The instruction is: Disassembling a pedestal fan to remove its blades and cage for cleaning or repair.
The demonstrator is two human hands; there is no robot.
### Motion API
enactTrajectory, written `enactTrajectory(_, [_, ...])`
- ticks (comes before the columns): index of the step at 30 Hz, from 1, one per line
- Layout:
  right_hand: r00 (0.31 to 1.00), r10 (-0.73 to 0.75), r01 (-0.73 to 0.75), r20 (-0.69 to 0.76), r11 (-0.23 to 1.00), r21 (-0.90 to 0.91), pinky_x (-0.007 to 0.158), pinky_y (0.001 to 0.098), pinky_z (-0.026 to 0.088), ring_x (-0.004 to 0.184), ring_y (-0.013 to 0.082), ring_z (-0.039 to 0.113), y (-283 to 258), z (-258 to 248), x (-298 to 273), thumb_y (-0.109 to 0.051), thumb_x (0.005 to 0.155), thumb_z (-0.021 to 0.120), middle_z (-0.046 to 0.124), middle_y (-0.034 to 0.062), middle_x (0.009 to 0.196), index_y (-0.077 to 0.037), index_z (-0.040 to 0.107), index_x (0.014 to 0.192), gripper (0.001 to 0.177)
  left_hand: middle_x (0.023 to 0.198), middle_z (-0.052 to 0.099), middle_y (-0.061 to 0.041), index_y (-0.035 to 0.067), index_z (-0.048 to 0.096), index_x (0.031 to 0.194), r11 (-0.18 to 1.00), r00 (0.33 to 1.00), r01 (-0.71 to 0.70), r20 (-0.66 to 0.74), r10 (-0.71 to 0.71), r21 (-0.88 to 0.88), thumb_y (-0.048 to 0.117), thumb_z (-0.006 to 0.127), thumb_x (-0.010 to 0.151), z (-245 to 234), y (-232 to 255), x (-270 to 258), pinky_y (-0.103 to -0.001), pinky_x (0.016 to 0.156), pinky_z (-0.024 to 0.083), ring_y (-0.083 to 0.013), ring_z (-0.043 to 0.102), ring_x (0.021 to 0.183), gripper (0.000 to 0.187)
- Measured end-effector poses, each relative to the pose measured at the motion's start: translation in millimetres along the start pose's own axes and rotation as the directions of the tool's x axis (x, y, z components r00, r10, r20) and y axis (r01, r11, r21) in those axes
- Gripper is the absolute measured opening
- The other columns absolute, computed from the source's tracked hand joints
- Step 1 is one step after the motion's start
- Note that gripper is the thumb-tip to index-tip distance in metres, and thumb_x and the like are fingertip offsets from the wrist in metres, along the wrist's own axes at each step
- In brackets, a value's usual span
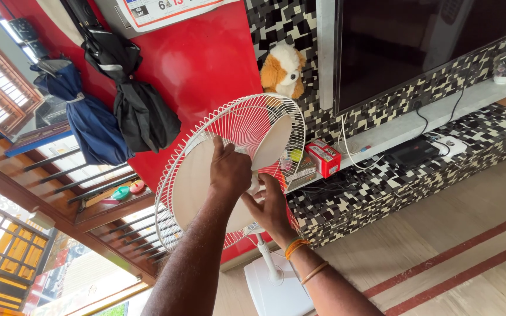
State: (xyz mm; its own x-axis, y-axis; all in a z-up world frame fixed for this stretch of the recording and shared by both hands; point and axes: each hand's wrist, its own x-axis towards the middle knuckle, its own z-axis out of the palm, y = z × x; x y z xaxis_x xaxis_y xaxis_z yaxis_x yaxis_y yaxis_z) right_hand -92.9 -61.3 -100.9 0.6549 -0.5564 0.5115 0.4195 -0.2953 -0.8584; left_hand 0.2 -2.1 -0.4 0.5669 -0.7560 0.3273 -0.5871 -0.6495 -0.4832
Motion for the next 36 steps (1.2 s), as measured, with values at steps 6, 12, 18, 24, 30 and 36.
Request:
enactTrajectory(6, [0.993, -0.119, 0.119, -0.005, 0.992, 0.041, 0.065, 0.027, 0.059, 0.09, 0.0154, 0.07, 4.3, 4.9, 3.3, -0.016, 0.087, 0.081, 0.067, 0.0101, 0.108, -0.001, 0.061, 0.121, 0.042, 0.077, 0.074, -0.004, 0.017, 0.075, 0.075, 1.0, 0.997, 0.024, 0.077, -0.022, -0.02, 0.022, 0.065, 0.086, -5.2, -2.4, -1.7, -0.051, 0.124, 0.009, -0.0229, 0.061, 0.111, 0.016])
enactTrajectory(12, [0.999, -0.027, 0.029, 0.037, 0.998, -0.056, 0.06, 0.0287, 0.06, 0.085, 0.0188, 0.07, -5.8, -0.8, 3.9, -0.014, 0.085, 0.08, 0.066, 0.0102, 0.104, -0.003, 0.063, 0.118, 0.039, 0.078, 0.074, -0.005, 0.017, 0.075, 0.074, 1.0, 1.0, 0.011, -0.018, -0.012, -0.02, 0.022, 0.066, 0.084, 2.4, -2.0, -0.1, -0.052, 0.123, 0.009, -0.0243, 0.061, 0.113, 0.015])
enactTrajectory(18, [0.93, -0.366, 0.367, 0.046, 0.905, -0.218, 0.066, 0.0318, 0.057, 0.088, 0.0201, 0.066, -4.9, -8.1, 1.3, -0.008, 0.083, 0.077, 0.065, 0.0159, 0.109, 0.003, 0.057, 0.13, 0.052, 0.078, 0.073, -0.005, 0.017, 0.075, 0.073, 0.999, 1.0, -0.001, 0.006, 0.001, -0.032, 0.023, 0.069, 0.079, 0.2, -0.7, 0.6, -0.052, 0.122, 0.01, -0.0243, 0.061, 0.113, 0.01])
enactTrajectory(24, [0.978, 0.155, -0.177, 0.14, 0.971, 0.158, 0.055, 0.0359, 0.056, 0.064, 0.0234, 0.069, 122.8, 12.3, 5.1, -0.032, 0.102, 0.063, 0.067, 0.0203, 0.084, 0.011, 0.061, 0.099, 0.043, 0.075, 0.072, -0.005, 0.017, 0.074, 0.071, 0.999, 0.999, 0.014, -0.037, -0.016, -0.033, 0.022, 0.069, 0.083, 3.3, -2.5, -1.5, -0.051, 0.124, 0.01, -0.0228, 0.062, 0.108, 0.014])
enactTrajectory(30, [0.978, 0.203, -0.205, 0.04, 0.977, 0.053, 0.052, 0.0302, 0.055, 0.069, 0.0202, 0.066, 37.6, -4.5, -0.5, -0.035, 0.107, 0.062, 0.065, 0.0184, 0.09, 0.005, 0.061, 0.104, 0.04, 0.075, 0.073, -0.004, 0.017, 0.074, 0.073, 0.999, 0.995, 0.029, 0.093, -0.025, -0.042, 0.022, 0.068, 0.081, -11.8, -0.8, -3.0, -0.052, 0.123, 0.009, -0.0228, 0.06, 0.113, 0.011])
enactTrajectory(36, [0.944, -0.329, 0.324, 0.023, 0.91, -0.258, 0.068, 0.0354, 0.055, 0.09, 0.0268, 0.065, -23.1, -21.7, -8.3, -0.017, 0.083, 0.08, 0.062, 0.0164, 0.113, 0.001, 0.057, 0.121, 0.048, 0.077, 0.073, -0.005, 0.017, 0.076, 0.074, 0.999, 1.0, 0.017, -0.001, -0.017, -0.049, 0.02, 0.067, 0.082, -2.1, -1.4, -1.5, -0.053, 0.124, 0.01, -0.0231, 0.061, 0.111, 0.012])
